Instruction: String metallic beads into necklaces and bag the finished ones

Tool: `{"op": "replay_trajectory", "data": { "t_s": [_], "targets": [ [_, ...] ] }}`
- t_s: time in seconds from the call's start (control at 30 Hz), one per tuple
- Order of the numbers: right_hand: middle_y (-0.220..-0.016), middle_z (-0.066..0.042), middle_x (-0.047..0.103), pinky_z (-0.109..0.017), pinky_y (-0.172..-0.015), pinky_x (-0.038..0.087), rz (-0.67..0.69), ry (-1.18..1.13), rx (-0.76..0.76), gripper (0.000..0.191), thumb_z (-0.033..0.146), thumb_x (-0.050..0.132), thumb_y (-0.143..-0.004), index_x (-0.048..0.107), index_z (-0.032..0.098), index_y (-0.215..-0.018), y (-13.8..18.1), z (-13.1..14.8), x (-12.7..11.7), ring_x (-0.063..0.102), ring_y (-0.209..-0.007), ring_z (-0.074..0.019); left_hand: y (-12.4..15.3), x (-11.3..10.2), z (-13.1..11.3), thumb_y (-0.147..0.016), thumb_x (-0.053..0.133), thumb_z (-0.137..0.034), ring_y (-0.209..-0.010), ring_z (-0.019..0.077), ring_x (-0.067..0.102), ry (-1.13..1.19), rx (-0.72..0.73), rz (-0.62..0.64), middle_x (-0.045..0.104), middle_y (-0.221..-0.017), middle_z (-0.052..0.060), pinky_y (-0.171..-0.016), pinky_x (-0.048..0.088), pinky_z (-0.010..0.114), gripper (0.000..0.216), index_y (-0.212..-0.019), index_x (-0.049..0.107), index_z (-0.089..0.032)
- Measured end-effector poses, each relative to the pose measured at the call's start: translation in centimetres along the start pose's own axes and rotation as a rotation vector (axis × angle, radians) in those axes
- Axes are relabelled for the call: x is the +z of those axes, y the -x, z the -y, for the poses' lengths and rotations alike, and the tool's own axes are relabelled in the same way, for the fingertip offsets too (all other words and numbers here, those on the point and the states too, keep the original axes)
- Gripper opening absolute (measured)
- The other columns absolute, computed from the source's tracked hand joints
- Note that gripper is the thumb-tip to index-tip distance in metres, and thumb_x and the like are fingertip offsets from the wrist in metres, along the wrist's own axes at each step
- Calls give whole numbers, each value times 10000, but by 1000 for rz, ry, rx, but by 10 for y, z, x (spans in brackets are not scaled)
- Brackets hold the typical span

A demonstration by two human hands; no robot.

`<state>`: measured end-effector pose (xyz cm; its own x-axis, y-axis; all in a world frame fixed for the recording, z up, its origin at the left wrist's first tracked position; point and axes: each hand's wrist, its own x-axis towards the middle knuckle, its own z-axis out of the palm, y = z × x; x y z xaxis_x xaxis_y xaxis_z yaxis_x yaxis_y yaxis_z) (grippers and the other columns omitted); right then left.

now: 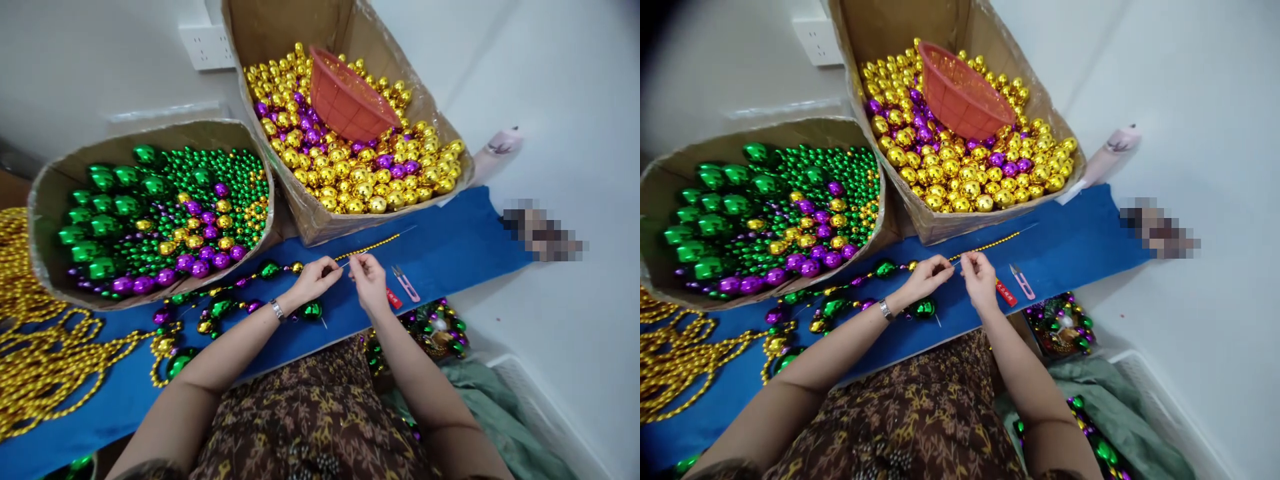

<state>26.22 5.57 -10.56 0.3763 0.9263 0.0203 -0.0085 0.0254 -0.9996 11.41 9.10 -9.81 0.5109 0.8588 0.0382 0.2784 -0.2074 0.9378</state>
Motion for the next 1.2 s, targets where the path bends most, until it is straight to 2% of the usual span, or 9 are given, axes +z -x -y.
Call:
{"op": "replay_trajectory", "data": {
  "t_s": [0.17, 0.27, 0.43, 0.7, 0.87, 1.0, 1.03, 1.13, 1.2],
  "targets": [
    [-640, 71, 506, -147, -443, 383, -251, -53, 26, 392, 567, 642, -739, 494, 209, -799, -40, 1, -48, 482, -490, -46, -3, -6, 4, -840, 554, -333, -569, 126, 490, -96, -15, 41, 577, -633, -3, -558, 348, 244, 193, -735, 585, -174],
    [-721, 57, 552, -140, -427, 381, -359, 89, 104, 402, 595, 588, -746, 487, 214, -822, -62, -1, -88, 500, -492, -36, -4, -10, 5, -811, 596, -351, -576, 123, 527, 63, -85, 59, 602, -662, 8, -541, 360, 232, 204, -719, 577, -170],
    [-656, 38, 583, -143, -377, 350, -362, 270, 215, 347, 495, 675, -701, 526, 187, -759, -78, -9, -134, 482, -436, -42, -5, -14, 1, -754, 674, -461, -501, 84, 526, 483, -266, -3, 641, -703, 29, -464, 338, 201, 324, -749, 576, -153],
    [-593, -18, 635, -215, -437, 402, -338, 607, 294, 338, 502, 579, -805, 602, 170, -744, -79, -27, -155, 512, -430, -95, -5, -13, 3, -715, 720, -502, -484, 79, 559, 697, -331, -60, 641, -693, 28, -460, 395, 191, 393, -740, 565, -142],
    [-638, -74, 661, -283, -599, 442, -347, 857, 235, 287, 441, 604, -808, 665, 165, -762, -79, -24, -156, 613, -614, -186, -5, -12, 2, -742, 677, -573, -487, 85, 563, 729, -348, -74, 633, -696, 39, -462, 419, 199, 454, -753, 594, -126],
    [-766, -91, 695, -304, -688, 445, -307, 961, 113, 276, 398, 569, -840, 683, 169, -946, -66, -13, -132, 633, -741, -217, -5, -12, 1, -771, 616, -628, -504, 91, 569, 712, -369, -73, 632, -689, 49, -475, 429, 195, 503, -762, 604, -125],
    [-789, -81, 699, -299, -695, 450, -248, 959, 41, 277, 394, 555, -852, 680, 178, -973, -60, -9, -121, 634, -749, -210, -5, -12, 1, -775, 605, -637, -504, 92, 569, 704, -368, -71, 631, -688, 50, -477, 430, 195, 512, -767, 606, -124],
    [-858, -62, 698, -286, -698, 479, 77, 845, -320, 267, 383, 503, -905, 684, 196, -966, -35, 6, -80, 632, -755, -182, -5, -11, 2, -779, 590, -648, -502, 90, 567, 681, -356, -63, 632, -691, 48, -484, 430, 195, 526, -787, 615, -123],
    [-919, -52, 686, -277, -725, 498, 257, 757, -470, 259, 386, 506, -921, 685, 223, -1014, -18, 13, -52, 634, -785, -166, -5, -10, 3, -779, 589, -649, -500, 93, 564, 665, -359, -63, 629, -678, 42, -481, 424, 198, 524, -805, 621, -127]
  ]
}}
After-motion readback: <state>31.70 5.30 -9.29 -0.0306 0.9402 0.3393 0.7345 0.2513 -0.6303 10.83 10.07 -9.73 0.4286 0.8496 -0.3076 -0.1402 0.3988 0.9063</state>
